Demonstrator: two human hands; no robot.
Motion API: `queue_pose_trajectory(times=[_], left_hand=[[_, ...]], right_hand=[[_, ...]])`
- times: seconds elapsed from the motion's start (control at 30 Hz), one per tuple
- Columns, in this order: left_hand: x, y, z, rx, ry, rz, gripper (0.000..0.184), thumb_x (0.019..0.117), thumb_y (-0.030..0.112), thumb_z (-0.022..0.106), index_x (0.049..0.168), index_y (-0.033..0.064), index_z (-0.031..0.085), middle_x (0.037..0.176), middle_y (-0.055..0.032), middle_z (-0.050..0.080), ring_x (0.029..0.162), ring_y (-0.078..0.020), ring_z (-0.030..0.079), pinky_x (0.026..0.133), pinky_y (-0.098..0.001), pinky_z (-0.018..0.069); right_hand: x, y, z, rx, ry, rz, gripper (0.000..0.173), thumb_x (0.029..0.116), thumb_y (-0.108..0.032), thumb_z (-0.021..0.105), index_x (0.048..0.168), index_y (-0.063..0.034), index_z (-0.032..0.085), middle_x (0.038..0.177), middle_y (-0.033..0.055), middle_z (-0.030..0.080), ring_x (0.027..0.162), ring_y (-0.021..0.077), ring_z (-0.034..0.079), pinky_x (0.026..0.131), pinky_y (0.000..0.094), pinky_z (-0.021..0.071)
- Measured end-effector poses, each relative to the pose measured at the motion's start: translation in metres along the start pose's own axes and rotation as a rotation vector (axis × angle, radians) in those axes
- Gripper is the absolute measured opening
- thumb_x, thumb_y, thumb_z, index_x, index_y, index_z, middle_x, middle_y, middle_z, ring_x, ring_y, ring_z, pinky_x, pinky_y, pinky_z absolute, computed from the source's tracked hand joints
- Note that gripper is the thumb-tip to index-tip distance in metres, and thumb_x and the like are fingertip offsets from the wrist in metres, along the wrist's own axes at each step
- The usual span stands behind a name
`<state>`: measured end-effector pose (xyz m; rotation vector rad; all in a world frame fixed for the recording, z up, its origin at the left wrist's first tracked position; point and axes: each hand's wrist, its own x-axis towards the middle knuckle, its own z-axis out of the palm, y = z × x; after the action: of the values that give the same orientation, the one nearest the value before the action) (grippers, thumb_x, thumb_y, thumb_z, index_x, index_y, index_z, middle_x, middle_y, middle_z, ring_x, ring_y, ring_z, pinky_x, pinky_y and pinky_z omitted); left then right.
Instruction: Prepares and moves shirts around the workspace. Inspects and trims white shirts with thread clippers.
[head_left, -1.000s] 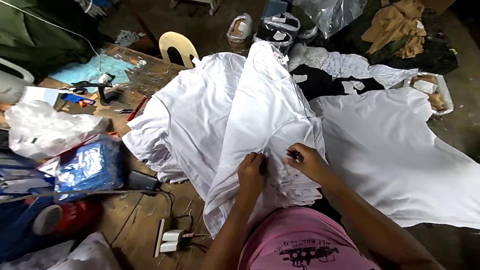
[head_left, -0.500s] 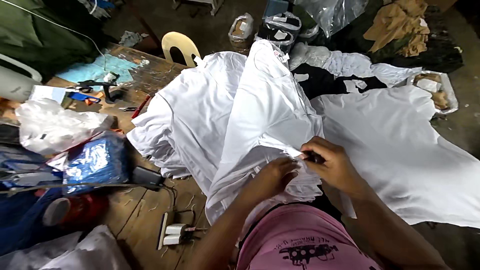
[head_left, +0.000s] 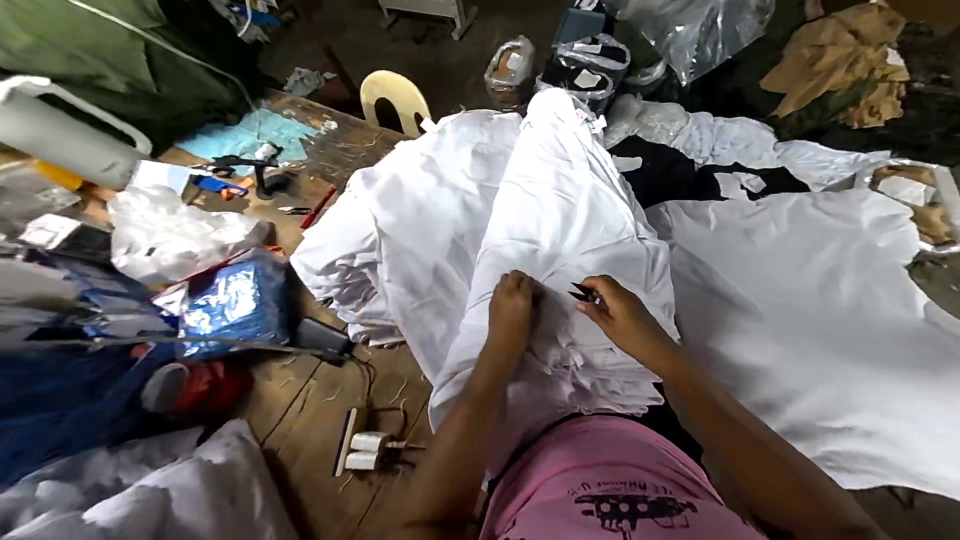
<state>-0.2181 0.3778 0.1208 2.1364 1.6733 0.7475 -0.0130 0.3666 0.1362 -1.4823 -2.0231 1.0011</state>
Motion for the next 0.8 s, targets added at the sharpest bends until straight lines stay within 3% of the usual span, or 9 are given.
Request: queue_pose_trajectory(times=[0.1, 0.2, 0.27, 0.43, 0.5, 0.6, 0.67, 0.73, 0.8], left_hand=[[-0.01, 0.012, -0.009, -0.027, 0.028, -0.133, 0.02, 0.0924, -0.007, 0.056, 0.107, -0.0097, 0.07, 0.109, -0.0271, 0.071, 0.104, -0.042, 0.07, 0.091, -0.0558, 0.0551], [-0.017, 0.016, -0.016, -0.04, 0.005, -0.22, 0.02, 0.0961, 0.003, 0.06, 0.11, -0.008, 0.069, 0.115, -0.0253, 0.068, 0.11, -0.0386, 0.067, 0.095, -0.0511, 0.0545], [-0.02, 0.015, -0.012, -0.036, 0.088, -0.165, 0.02, 0.0992, 0.01, 0.06, 0.104, -0.0071, 0.07, 0.113, -0.023, 0.067, 0.108, -0.036, 0.066, 0.094, -0.0468, 0.055], [-0.027, 0.009, 0.003, -0.054, 0.283, -0.034, 0.01, 0.0921, 0.003, 0.067, 0.093, -0.0058, 0.07, 0.107, -0.0205, 0.066, 0.102, -0.035, 0.065, 0.089, -0.0449, 0.0558], [-0.033, 0.015, 0.001, -0.07, 0.214, -0.022, 0.014, 0.0941, 0.006, 0.066, 0.095, -0.0068, 0.071, 0.106, -0.0222, 0.067, 0.102, -0.0366, 0.066, 0.091, -0.0468, 0.0558], [-0.043, 0.032, -0.012, 0.041, -0.015, -0.141, 0.046, 0.1027, 0.035, 0.057, 0.088, -0.0063, 0.072, 0.089, -0.0222, 0.071, 0.088, -0.0378, 0.072, 0.078, -0.0519, 0.0573], [-0.034, 0.043, -0.015, 0.106, -0.223, -0.243, 0.059, 0.1026, 0.05, 0.052, 0.103, -0.0063, 0.071, 0.103, -0.0246, 0.071, 0.101, -0.0406, 0.07, 0.086, -0.0559, 0.0543], [-0.018, 0.054, -0.012, 0.06, -0.411, -0.237, 0.047, 0.105, 0.038, 0.052, 0.114, -0.0052, 0.069, 0.116, -0.0246, 0.069, 0.112, -0.0401, 0.066, 0.093, -0.0563, 0.0515], [-0.002, 0.057, -0.019, -0.194, -0.3, -0.173, 0.03, 0.1028, 0.019, 0.055, 0.104, -0.0061, 0.071, 0.097, -0.0207, 0.072, 0.094, -0.0324, 0.07, 0.085, -0.0502, 0.0549]], right_hand=[[0.005, -0.005, 0.009, -0.102, 0.01, -0.069, 0.037, 0.1045, -0.02, 0.057, 0.129, 0.0075, 0.06, 0.117, 0.0262, 0.066, 0.101, 0.0376, 0.069, 0.091, 0.0516, 0.0552], [0.012, -0.009, 0.019, -0.231, 0.053, -0.164, 0.033, 0.1031, -0.016, 0.059, 0.127, 0.0068, 0.063, 0.114, 0.0291, 0.066, 0.101, 0.045, 0.068, 0.088, 0.0607, 0.0545], [0.02, -0.015, 0.025, -0.295, 0.072, -0.213, 0.032, 0.1026, -0.015, 0.06, 0.126, 0.0069, 0.064, 0.113, 0.0303, 0.066, 0.103, 0.0488, 0.067, 0.088, 0.0636, 0.0532], [0.033, -0.025, 0.042, -0.312, 0.118, -0.307, 0.024, 0.1013, -0.008, 0.059, 0.116, 0.0068, 0.07, 0.099, 0.0273, 0.07, 0.093, 0.0455, 0.07, 0.082, 0.0593, 0.0563], [0.033, -0.023, 0.036, -0.278, 0.127, -0.281, 0.024, 0.1018, -0.01, 0.059, 0.115, 0.0053, 0.071, 0.097, 0.0248, 0.07, 0.091, 0.0428, 0.071, 0.081, 0.0579, 0.0567], [0.028, -0.015, 0.012, -0.213, 0.166, -0.21, 0.025, 0.1029, -0.012, 0.058, 0.115, 0.0049, 0.071, 0.098, 0.0231, 0.07, 0.091, 0.0397, 0.071, 0.082, 0.0568, 0.0567], [0.024, -0.009, -0.004, -0.157, 0.223, -0.165, 0.025, 0.1033, -0.012, 0.058, 0.118, 0.0052, 0.069, 0.1, 0.0229, 0.069, 0.09, 0.0382, 0.07, 0.082, 0.0563, 0.0567], [0.019, -0.008, -0.012, -0.114, 0.328, -0.171, 0.023, 0.102, -0.01, 0.061, 0.116, 0.0061, 0.069, 0.097, 0.0219, 0.068, 0.084, 0.0344, 0.069, 0.077, 0.052, 0.0572], [0.015, -0.011, -0.02, -0.074, 0.442, -0.225, 0.023, 0.1009, -0.009, 0.061, 0.116, 0.0067, 0.069, 0.094, 0.0203, 0.068, 0.08, 0.0292, 0.068, 0.073, 0.0449, 0.0573]])
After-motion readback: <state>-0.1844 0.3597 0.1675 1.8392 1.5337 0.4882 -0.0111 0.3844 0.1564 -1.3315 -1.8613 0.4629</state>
